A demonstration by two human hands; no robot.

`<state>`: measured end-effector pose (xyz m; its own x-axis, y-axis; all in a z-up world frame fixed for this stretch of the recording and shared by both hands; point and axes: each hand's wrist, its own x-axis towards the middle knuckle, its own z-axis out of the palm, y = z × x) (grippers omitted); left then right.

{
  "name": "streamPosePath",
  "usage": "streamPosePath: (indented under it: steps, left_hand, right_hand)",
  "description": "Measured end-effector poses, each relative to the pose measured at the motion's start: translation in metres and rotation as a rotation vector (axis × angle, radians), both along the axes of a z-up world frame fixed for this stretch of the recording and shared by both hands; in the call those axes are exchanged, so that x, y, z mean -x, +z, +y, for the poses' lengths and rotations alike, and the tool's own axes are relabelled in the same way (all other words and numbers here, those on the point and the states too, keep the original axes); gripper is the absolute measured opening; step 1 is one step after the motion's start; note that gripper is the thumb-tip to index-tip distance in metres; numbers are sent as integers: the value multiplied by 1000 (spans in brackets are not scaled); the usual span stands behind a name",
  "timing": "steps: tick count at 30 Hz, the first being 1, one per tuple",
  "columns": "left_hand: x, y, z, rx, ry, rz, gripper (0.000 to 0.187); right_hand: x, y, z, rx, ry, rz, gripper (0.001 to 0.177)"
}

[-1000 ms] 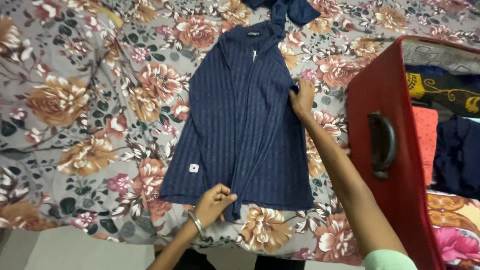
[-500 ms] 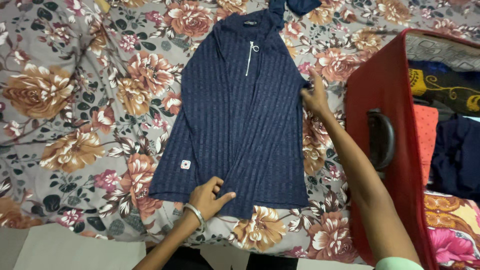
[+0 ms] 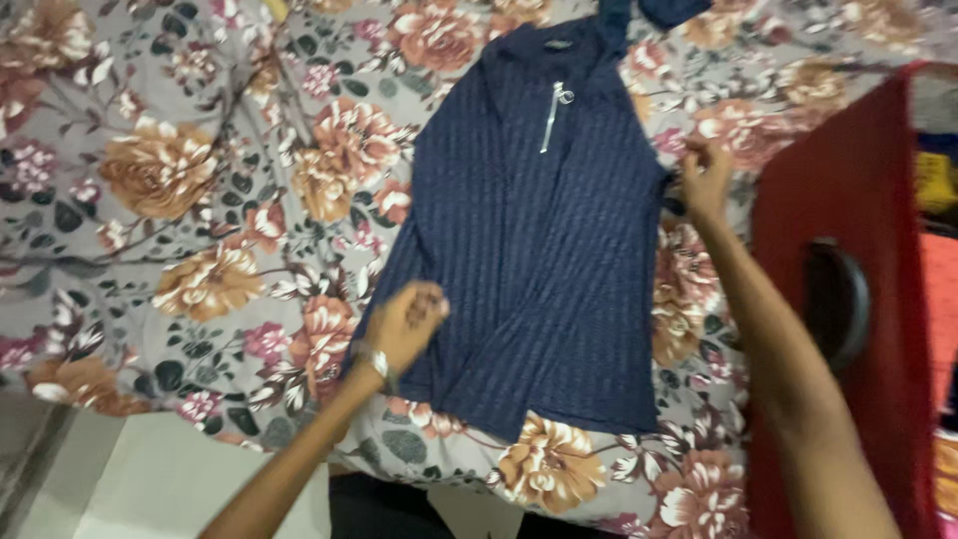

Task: The person folds several pieces of clothing including a textured blue sweater and a white striped shirt on a floral bedspread and packs them into a red suitcase.

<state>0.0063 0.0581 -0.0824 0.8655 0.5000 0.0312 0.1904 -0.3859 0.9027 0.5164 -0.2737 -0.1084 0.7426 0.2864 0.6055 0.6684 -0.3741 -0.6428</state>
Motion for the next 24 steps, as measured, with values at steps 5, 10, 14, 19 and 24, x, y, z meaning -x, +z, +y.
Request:
streamPosePath:
  steps: [5, 10, 14, 19, 24]
  left_hand:
    - [-134, -21, 99, -192, 80, -292, 16]
    - [-306, -17, 177, -352, 254, -595, 24]
    - [-423, -28, 187, -290, 326, -198, 41]
    - [-517, -15, 190, -302, 216, 86, 63]
    - [-522, -3, 171, -599, 169, -342, 23]
  right_hand:
    - [-36, 3, 32, -103, 165, 245, 40]
    - [-55, 26, 86, 293, 1, 427, 58]
    - [-78, 39, 103, 345, -59, 586, 52]
    - [-90, 35, 114, 309, -128, 576, 61]
    - [-100, 21, 129, 523, -57, 215, 55]
